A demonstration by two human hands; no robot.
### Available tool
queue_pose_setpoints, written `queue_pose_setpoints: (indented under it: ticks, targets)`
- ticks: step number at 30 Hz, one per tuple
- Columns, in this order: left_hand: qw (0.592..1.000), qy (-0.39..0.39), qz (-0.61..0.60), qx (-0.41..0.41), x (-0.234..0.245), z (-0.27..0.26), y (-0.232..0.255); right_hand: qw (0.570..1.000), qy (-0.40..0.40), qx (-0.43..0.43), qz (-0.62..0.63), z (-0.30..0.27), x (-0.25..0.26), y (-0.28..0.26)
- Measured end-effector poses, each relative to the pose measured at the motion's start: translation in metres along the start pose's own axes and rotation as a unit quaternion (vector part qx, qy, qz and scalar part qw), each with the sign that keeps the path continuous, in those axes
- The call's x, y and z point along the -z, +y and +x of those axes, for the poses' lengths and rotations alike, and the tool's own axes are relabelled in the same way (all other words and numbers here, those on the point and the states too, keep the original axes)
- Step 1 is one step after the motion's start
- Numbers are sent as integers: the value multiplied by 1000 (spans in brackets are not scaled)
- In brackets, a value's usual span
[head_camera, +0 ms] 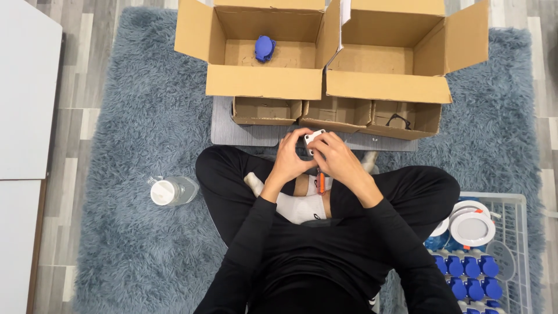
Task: The person connects wires to a terminal block using a screwdriver, fits the assembly into a blue housing, and places the finished units into cardboard boxes.
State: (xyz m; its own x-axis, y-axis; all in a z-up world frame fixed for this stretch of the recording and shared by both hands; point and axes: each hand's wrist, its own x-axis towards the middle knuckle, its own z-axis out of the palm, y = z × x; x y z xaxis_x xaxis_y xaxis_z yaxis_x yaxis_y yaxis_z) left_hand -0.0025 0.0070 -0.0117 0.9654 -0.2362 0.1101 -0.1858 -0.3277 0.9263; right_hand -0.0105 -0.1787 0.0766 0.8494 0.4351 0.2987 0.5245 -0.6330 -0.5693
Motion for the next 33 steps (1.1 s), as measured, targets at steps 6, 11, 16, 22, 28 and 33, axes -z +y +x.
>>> queue_pose_setpoints:
  ticks: [6, 11, 16, 22, 28, 33]
  targets:
    - [1000, -2, 0, 0, -2, 1, -6, 1000, 3, -9, -6, 0, -2, 1]
    - [1000, 0, 0, -4, -2, 0, -4, 1000, 0, -6, -1, -1, -3, 1]
    - [1000, 6, -2, -5, -2, 0, -1, 1000, 3, -3, -10, 1, -2, -1]
    - [1000, 0, -1, -7, -1, 0, -3, 1000, -1, -5, -8, -2, -4, 2]
    - [1000, -2, 3, -1, -2, 1, -4, 1000, 0, 0, -2, -3, -4, 4]
    - [1000, -10, -1, 6, 0, 0, -4, 1000, -2, -5, 16, -1, 3, -1]
